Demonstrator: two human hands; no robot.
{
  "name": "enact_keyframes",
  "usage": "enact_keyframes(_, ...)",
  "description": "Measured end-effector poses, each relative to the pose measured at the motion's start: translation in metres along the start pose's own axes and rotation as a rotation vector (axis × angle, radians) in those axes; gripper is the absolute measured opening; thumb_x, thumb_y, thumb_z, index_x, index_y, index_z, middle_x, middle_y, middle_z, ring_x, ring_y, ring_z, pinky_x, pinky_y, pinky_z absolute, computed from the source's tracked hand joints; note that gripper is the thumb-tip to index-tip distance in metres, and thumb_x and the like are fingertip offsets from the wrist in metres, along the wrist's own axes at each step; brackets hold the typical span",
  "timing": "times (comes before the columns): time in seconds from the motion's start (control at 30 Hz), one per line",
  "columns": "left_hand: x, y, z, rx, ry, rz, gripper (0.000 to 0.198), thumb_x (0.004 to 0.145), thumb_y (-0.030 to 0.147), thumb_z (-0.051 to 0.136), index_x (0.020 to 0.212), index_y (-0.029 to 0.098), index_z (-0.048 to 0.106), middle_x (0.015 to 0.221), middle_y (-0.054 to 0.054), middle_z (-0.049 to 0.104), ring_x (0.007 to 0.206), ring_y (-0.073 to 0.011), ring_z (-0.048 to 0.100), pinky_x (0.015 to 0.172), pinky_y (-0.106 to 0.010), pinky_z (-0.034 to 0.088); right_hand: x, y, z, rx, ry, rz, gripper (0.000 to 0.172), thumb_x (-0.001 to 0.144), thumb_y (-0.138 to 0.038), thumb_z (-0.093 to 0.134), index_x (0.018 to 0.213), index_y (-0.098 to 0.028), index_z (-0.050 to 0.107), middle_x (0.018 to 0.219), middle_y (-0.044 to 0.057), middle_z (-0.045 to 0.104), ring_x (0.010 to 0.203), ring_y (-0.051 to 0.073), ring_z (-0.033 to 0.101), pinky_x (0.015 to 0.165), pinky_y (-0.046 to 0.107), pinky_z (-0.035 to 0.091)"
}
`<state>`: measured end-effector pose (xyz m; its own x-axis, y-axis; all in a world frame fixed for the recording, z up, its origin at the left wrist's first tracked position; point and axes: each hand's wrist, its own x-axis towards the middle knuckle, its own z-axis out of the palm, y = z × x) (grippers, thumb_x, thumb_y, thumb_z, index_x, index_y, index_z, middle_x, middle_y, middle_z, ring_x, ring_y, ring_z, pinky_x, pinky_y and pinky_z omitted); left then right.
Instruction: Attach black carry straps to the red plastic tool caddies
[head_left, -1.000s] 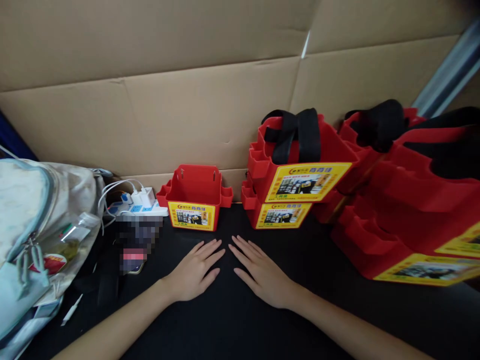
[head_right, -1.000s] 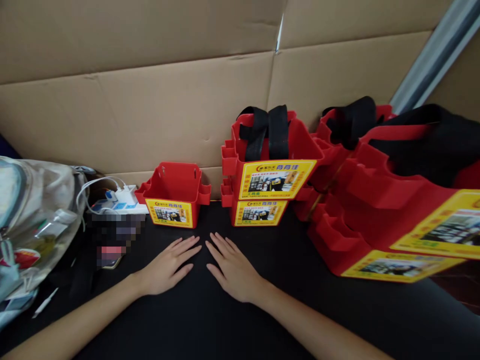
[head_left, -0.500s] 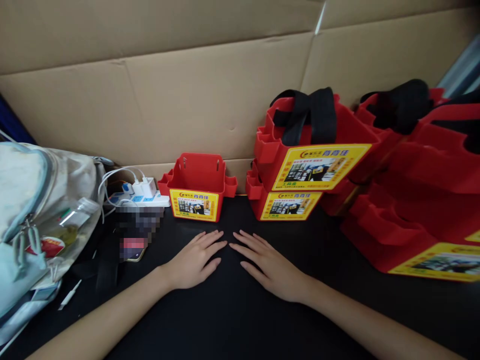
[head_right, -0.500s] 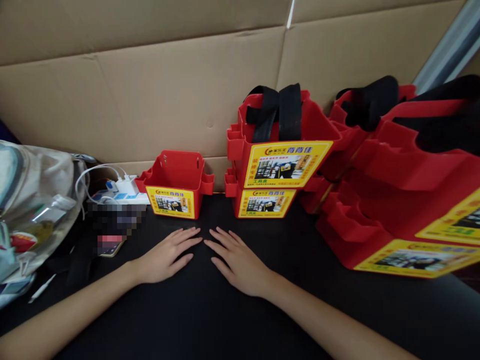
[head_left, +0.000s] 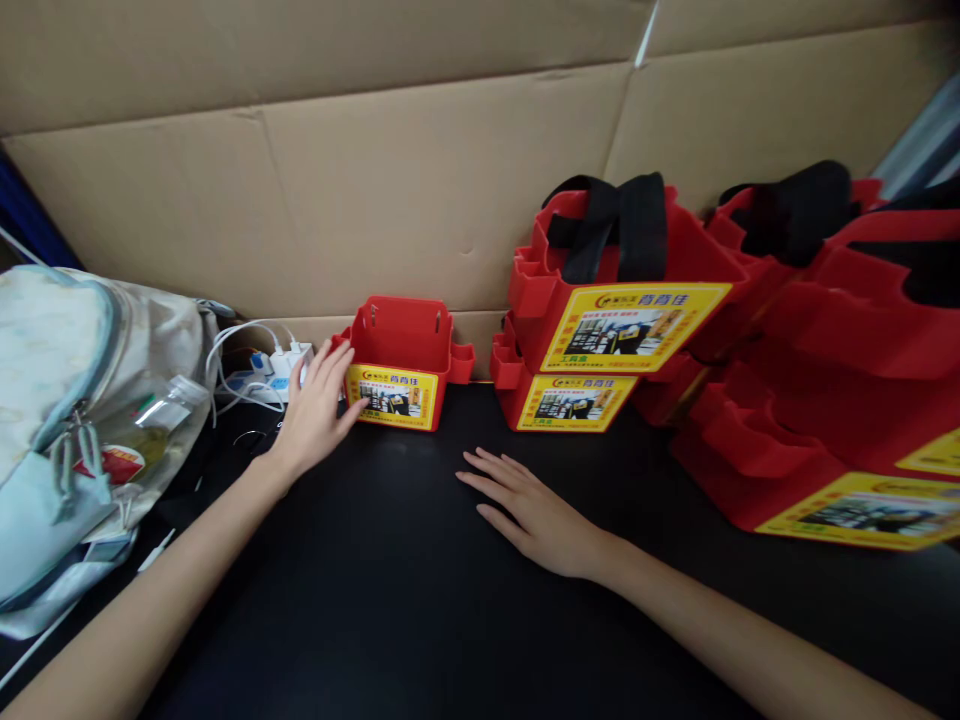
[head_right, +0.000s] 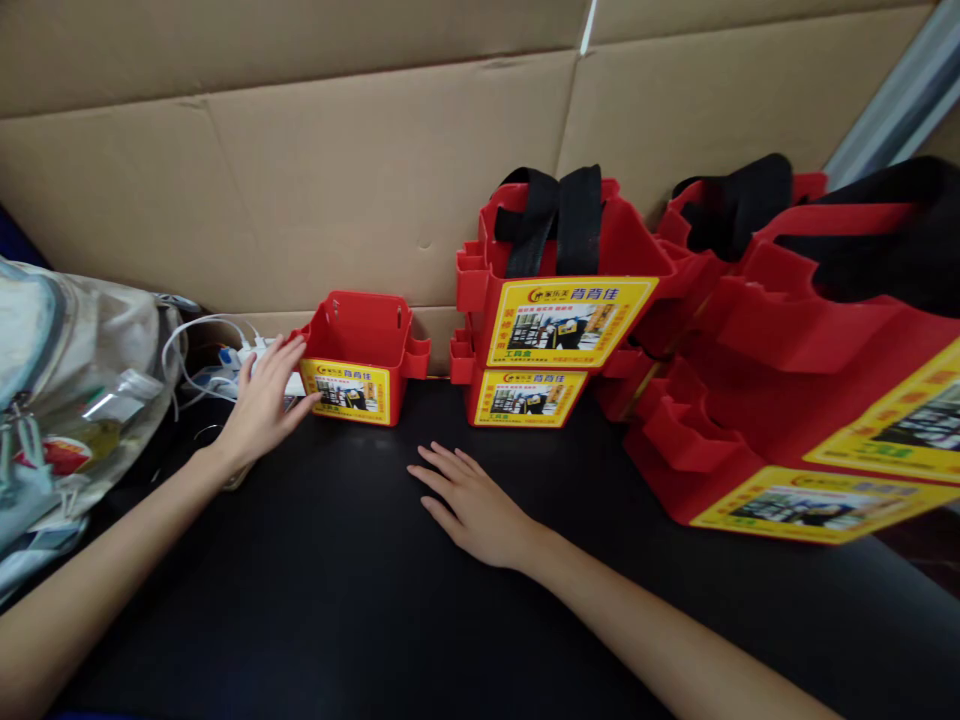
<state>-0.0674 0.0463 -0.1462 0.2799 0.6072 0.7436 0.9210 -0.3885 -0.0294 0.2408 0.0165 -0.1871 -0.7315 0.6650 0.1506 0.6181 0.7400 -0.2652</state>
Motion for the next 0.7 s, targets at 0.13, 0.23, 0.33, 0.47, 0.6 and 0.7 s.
enact_keyframes(0.13, 0.000, -0.014, -0.003, -0.004, -0.054, 0.032, 0.030, 0.081, 0.027, 0.054, 0.110, 0.017, 0.052, 0.105, -0.010, 0.061, 0.110, -0.0282, 0.045, 0.097, -0.051, 0.032, -0.001, -0.002, 0.002, 0.024, 0.037, 0.009, 0.044, 0.090, -0.038, 0.037, 0.132, -0.027, 0.041, 0.142, 0.006, 0.034, 0.132, 0.022, 0.028, 0.107, 0.047, 0.029)
enact_keyframes(0.23, -0.005, 0.004, -0.008, -0.114, -0.013, 0.087, 0.017, 0.081, 0.029, 0.055, 0.094, 0.018, 0.058, 0.086, -0.006, 0.063, 0.088, -0.0228, 0.050, 0.080, -0.040, 0.043, 0.000, -0.003, 0.001, 0.080, 0.234, 0.056, 0.053, 0.089, -0.037, 0.039, 0.139, -0.026, 0.025, 0.146, 0.008, 0.025, 0.132, 0.021, 0.029, 0.105, 0.044, 0.033)
enact_keyframes(0.33, -0.012, 0.029, -0.015, -0.262, 0.120, 0.146, 0.008, 0.079, 0.023, 0.056, 0.084, 0.016, 0.059, 0.075, -0.004, 0.062, 0.072, -0.0170, 0.048, 0.066, -0.032, 0.044, 0.000, -0.001, -0.004, 0.099, 0.534, 0.086, 0.061, 0.088, -0.033, 0.041, 0.142, -0.026, 0.013, 0.147, 0.009, 0.018, 0.134, 0.022, 0.022, 0.107, 0.046, 0.029)
enact_keyframes(0.47, -0.021, 0.052, -0.020, -0.467, 0.268, 0.246, 0.008, 0.077, 0.009, 0.054, 0.074, 0.016, 0.058, 0.066, -0.002, 0.062, 0.061, -0.0129, 0.046, 0.062, -0.031, 0.043, -0.006, 0.006, -0.015, 0.081, 0.780, 0.006, 0.055, 0.089, -0.032, 0.037, 0.140, -0.027, 0.018, 0.146, 0.009, 0.021, 0.134, 0.024, 0.021, 0.107, 0.052, 0.021)
enact_keyframes(0.6, -0.026, 0.065, -0.027, -0.571, 0.212, 0.331, 0.011, 0.079, 0.010, 0.049, 0.080, 0.015, 0.059, 0.075, -0.004, 0.065, 0.066, -0.0137, 0.055, 0.065, -0.033, 0.046, -0.012, 0.009, -0.023, 0.120, 0.780, -0.094, 0.047, 0.091, -0.036, 0.026, 0.137, -0.026, 0.029, 0.143, 0.009, 0.029, 0.131, 0.025, 0.029, 0.106, 0.051, 0.025)
enact_keyframes(0.7, -0.020, 0.064, -0.046, -0.520, 0.272, 0.281, 0.014, 0.083, 0.015, 0.046, 0.083, 0.016, 0.060, 0.086, -0.006, 0.064, 0.079, -0.0165, 0.059, 0.069, -0.035, 0.049, -0.015, 0.007, -0.037, 0.083, 0.825, -0.071, 0.046, 0.092, -0.036, 0.023, 0.136, -0.026, 0.031, 0.141, 0.008, 0.033, 0.129, 0.025, 0.032, 0.104, 0.049, 0.029)
